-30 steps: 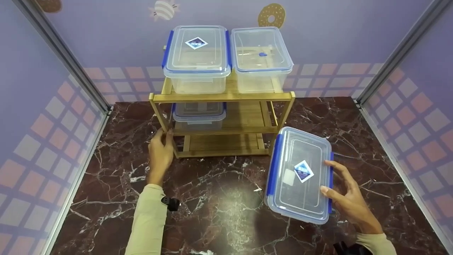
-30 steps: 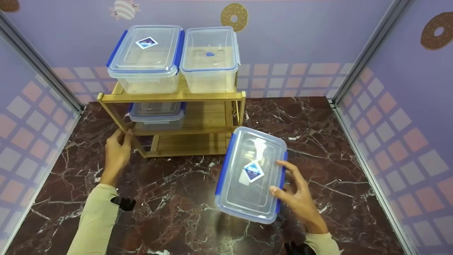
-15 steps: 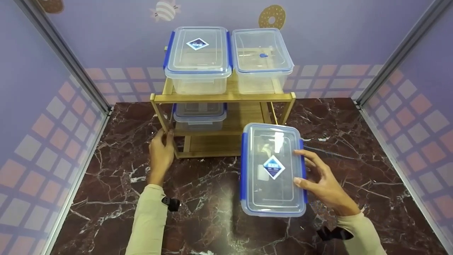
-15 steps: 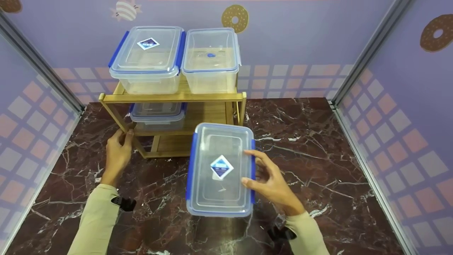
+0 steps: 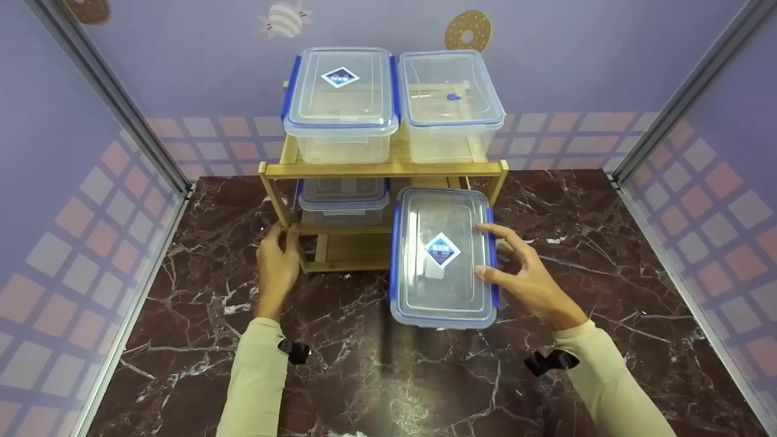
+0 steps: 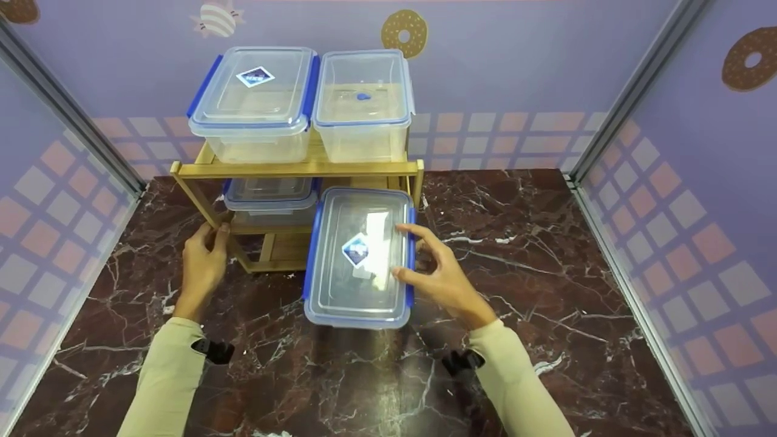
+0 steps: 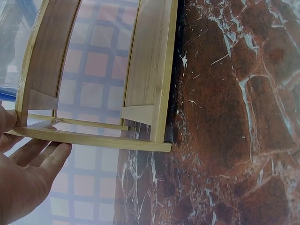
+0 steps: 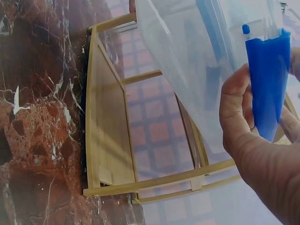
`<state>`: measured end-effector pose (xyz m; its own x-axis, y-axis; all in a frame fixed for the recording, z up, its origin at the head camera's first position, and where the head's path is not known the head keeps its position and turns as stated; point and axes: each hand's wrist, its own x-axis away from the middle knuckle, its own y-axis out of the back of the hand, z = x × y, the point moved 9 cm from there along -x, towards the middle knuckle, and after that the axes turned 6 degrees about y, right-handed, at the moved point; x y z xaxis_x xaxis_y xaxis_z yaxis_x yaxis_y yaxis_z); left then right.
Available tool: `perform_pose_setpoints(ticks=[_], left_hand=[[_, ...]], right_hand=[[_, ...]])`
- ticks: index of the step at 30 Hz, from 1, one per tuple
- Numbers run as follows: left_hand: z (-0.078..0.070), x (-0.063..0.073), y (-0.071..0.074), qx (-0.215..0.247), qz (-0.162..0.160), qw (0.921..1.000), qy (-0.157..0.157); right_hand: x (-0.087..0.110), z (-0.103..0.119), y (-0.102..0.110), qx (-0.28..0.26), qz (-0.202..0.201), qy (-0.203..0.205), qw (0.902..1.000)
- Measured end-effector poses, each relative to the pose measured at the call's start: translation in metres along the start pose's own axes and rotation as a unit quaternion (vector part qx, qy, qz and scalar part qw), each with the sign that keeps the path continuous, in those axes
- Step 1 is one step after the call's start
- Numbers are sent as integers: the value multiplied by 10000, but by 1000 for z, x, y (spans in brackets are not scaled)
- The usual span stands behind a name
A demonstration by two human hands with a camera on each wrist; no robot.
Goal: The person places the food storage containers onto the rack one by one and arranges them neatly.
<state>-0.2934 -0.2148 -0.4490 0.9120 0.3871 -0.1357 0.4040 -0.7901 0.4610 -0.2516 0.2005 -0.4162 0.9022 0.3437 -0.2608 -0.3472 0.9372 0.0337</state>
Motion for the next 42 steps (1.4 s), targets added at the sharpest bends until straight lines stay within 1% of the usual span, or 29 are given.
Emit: perform_pose_setpoints(ticks=[4,11,14,19,23,27,30,33,35,38,40,42], left_hand=[[1,0,1,15,-37,10000,-7],[0,0,1,64,-81,9999,-32],[0,1,1,54,-80,10000,-19],[-1,1,0,29,13,10000,-23],[-1,1,0,9,26,10000,-48],[0,1,0,28,7,10000,-60],[0,1,1,32,-13,10000,-55],[0,1,1,42,-30,10000,-45],[0,1,1,51,-36,10000,-39],[1,1,0,55,-32,10000,-22],[1,1,0,42,-34,10000,-12],[1,1,0,44,-32,10000,-18]], right_hand=[[-7,2,0,45,-140,-12,9999],[-19,9,2,173,-551,-8,9983],[-22,13,1,304,-588,-97,9978],[-27,20,-1,637,-613,-279,9957],[-30,22,-1,876,-540,-520,9933],[-29,22,-2,1090,-331,-743,9907],[-26,22,-5,977,-44,-863,9915],[-23,23,-11,742,283,-894,9928],[-22,24,-12,844,412,-867,9918],[-23,29,-10,1338,382,-719,9877],[-24,32,-6,1724,218,-604,9829],[-25,34,-3,1937,52,-494,9798]])
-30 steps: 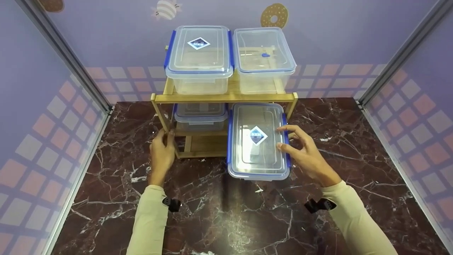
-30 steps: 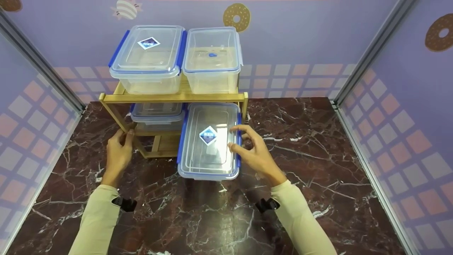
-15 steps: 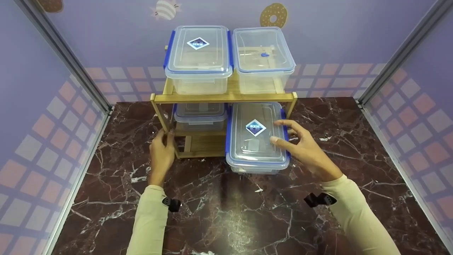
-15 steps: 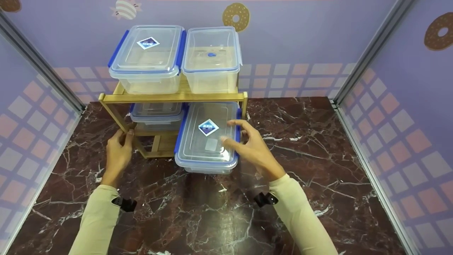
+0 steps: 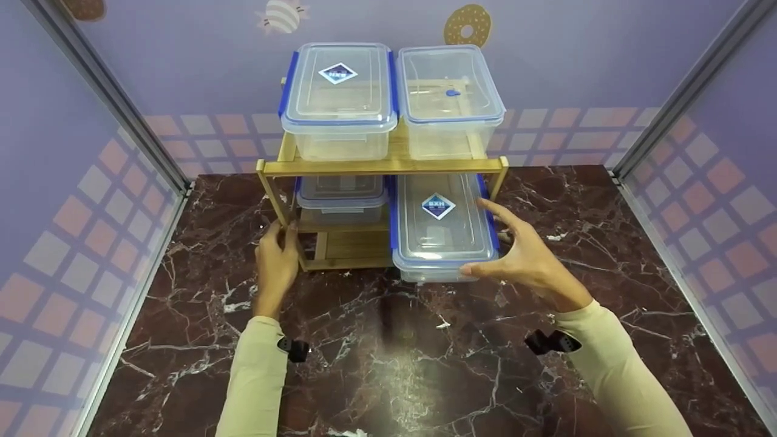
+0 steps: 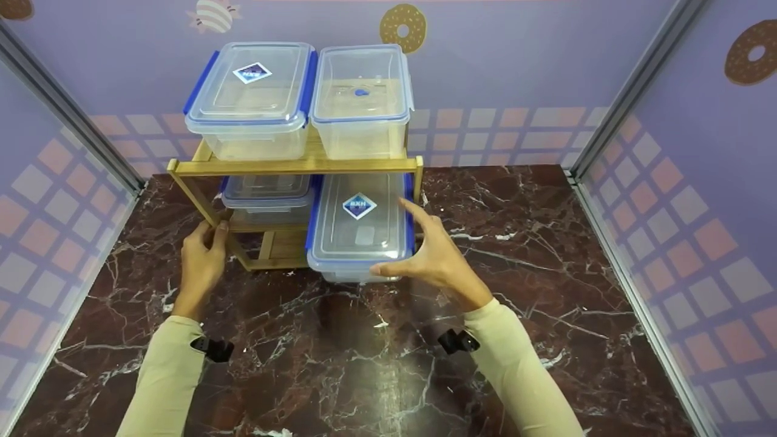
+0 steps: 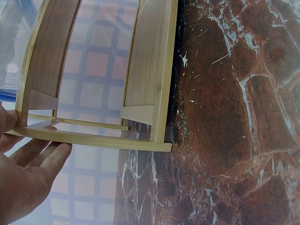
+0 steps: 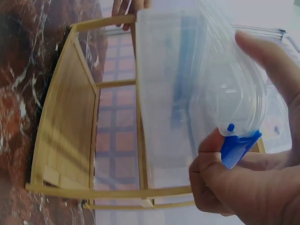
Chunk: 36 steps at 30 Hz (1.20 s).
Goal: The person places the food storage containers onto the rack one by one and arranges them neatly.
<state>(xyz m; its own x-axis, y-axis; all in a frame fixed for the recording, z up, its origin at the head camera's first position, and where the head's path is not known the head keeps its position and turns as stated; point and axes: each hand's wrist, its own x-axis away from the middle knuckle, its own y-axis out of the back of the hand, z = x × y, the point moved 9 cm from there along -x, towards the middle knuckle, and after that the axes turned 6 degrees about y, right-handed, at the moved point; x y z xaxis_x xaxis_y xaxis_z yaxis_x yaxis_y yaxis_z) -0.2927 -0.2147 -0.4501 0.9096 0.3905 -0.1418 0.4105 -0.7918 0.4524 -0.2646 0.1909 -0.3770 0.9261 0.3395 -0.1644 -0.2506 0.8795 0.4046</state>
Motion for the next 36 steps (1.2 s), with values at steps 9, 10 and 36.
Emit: perform_pose_setpoints(ticks=[9,10,36], left_hand=[[-1,0,-1,84,108,9999,-45],[-1,0,-1,69,88,9999,-45],[0,0,0,-7,102,9999,-16]], right_hand=[[-1,1,7,542,-734,235,9956],[-1,2,8,619,-857,259,9941],[-2,38,-6,2469,-2973,2934,8744]])
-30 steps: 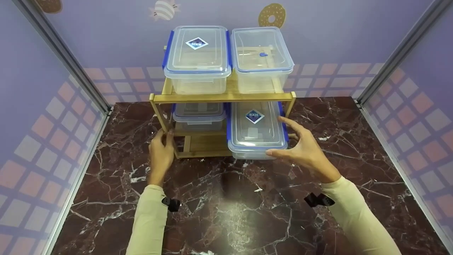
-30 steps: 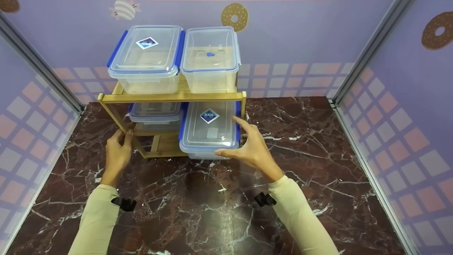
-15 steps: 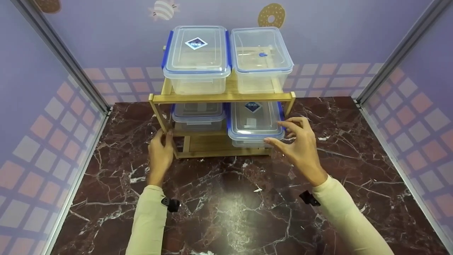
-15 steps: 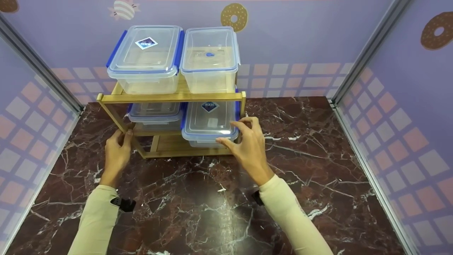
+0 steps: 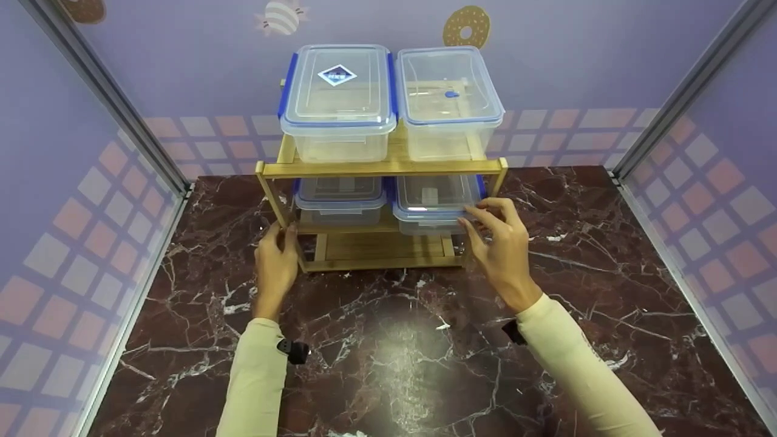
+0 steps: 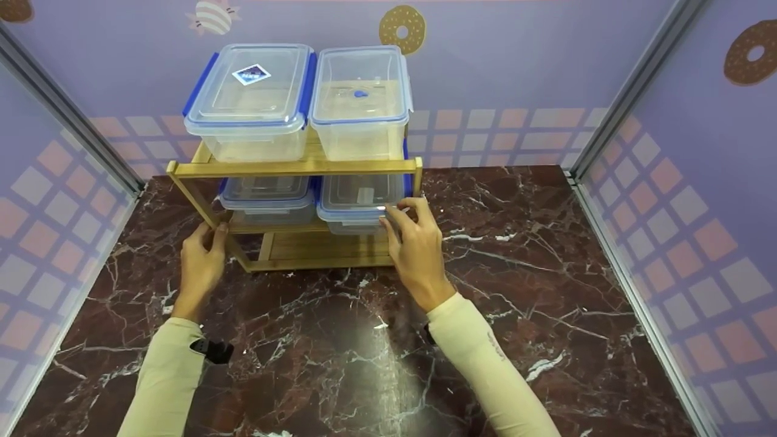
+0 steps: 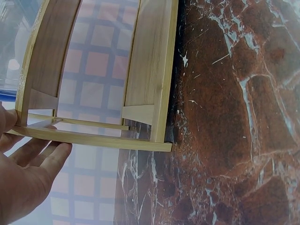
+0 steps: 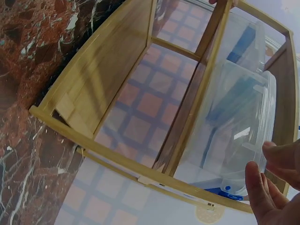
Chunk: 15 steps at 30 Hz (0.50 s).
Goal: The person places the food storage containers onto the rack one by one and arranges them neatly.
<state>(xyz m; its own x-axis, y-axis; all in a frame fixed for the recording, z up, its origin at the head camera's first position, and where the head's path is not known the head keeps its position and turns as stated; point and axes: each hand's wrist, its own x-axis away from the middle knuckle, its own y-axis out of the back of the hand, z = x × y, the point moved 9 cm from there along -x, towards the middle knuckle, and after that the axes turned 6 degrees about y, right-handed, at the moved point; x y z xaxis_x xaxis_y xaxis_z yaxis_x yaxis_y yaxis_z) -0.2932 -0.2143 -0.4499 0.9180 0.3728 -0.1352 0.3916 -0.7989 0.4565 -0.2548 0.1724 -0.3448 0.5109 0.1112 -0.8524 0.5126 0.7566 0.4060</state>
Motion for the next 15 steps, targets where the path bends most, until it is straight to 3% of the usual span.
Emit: perform_pose_setpoints(ticks=[15], left_hand=[[-1,0,1,4,-98,9999,-22]], right_hand=[[4,-3,-13,229,240,15,9994]])
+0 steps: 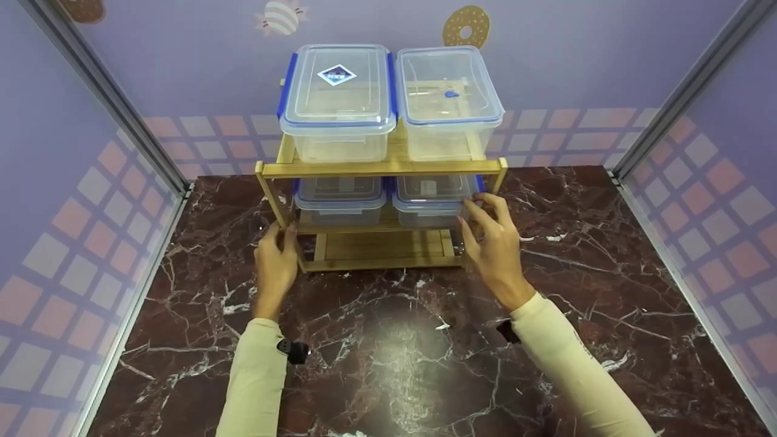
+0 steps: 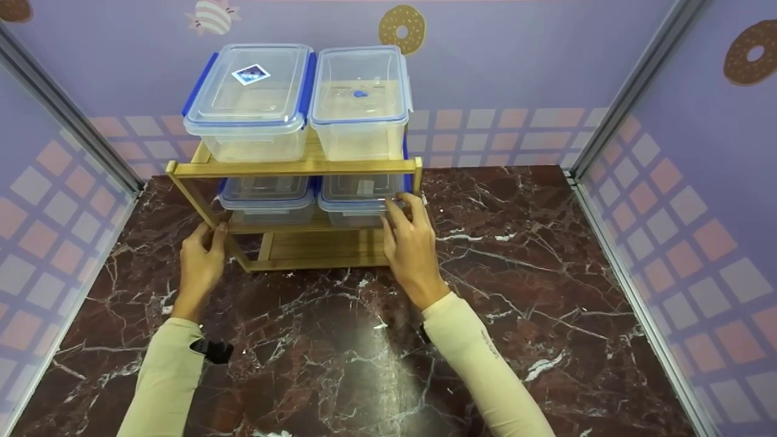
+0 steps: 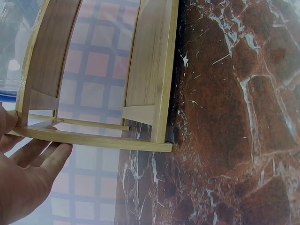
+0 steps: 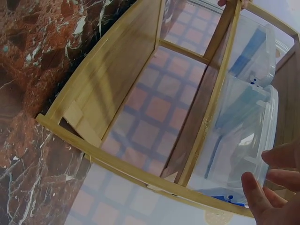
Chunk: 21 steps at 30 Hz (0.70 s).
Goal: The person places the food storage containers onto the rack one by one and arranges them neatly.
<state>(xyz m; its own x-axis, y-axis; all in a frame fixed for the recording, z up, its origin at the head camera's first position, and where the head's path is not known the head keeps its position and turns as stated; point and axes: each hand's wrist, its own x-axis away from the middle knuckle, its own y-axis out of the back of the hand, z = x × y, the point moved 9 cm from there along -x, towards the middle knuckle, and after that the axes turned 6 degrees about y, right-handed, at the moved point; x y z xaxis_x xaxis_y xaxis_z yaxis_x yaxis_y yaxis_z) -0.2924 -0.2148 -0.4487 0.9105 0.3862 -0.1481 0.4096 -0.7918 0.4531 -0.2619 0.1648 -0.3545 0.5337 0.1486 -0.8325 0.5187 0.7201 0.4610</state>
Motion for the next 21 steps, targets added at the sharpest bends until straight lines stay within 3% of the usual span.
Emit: perform_pose_setpoints(ticks=[6,11,16,21], left_hand=[[-2,2,4,-320,-64,9995,-7],[-8,11,19,-881,-488,9949,-106],[-19,34,35,-1275,-799,9873,-515],[-35,67,45,-1484,-735,9811,-1004]], right_hand=[[5,3,7,-251,72,37,9997],[11,8,31,-393,-57,-23,9992],[21,15,58,-370,-44,-91,9993],[37,25,83,-303,78,69,9995]])
